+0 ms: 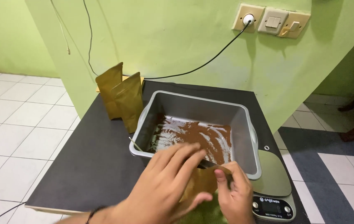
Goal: Filling coffee powder into individual bags using a spoon and weighing them on a digital scale for packaging.
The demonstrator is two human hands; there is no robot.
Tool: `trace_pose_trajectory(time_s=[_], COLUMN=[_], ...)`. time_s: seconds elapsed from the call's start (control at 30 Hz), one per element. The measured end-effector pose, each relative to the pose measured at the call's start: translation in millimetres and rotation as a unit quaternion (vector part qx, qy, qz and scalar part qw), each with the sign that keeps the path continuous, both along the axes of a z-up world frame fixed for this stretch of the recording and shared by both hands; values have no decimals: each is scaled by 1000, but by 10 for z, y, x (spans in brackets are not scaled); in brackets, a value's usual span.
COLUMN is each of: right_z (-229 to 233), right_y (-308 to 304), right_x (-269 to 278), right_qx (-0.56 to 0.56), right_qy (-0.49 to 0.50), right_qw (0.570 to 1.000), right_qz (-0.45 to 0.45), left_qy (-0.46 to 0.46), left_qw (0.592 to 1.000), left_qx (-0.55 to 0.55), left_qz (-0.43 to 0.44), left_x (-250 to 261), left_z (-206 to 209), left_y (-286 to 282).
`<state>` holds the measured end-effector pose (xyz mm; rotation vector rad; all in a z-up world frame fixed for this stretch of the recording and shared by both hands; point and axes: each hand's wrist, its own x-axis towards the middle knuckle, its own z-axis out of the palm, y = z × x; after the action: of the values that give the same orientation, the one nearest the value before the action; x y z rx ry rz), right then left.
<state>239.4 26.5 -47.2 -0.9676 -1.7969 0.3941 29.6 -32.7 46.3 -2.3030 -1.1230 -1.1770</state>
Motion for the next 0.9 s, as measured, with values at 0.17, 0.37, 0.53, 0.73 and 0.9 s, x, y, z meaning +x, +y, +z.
trace_pose_trajectory(time_s=[0.17, 0.37, 0.53, 0.73, 0.9], right_z=[179, 403, 606, 801, 749], right_y=[-22, -77, -204, -264, -264], right_x=[-184, -244, -391, -509, -598], right_qx=[84, 95, 97, 96, 107], right_qy=[-8, -14, -34, -51, -60], right_qw=[996, 991, 986, 968, 960], right_qz=[16, 92, 128, 227, 251], left_qy=[141, 87, 88, 55, 47], left_qw=[987, 982, 984, 981, 971], left_qx=[-73, -129, -119, -166, -225], left_qz=[26, -106, -97, -86, -73], left_x=[-15, -150, -337, -608, -874], left_z=[3, -3, 46, -128, -81], left_y=[398, 325, 62, -96, -208])
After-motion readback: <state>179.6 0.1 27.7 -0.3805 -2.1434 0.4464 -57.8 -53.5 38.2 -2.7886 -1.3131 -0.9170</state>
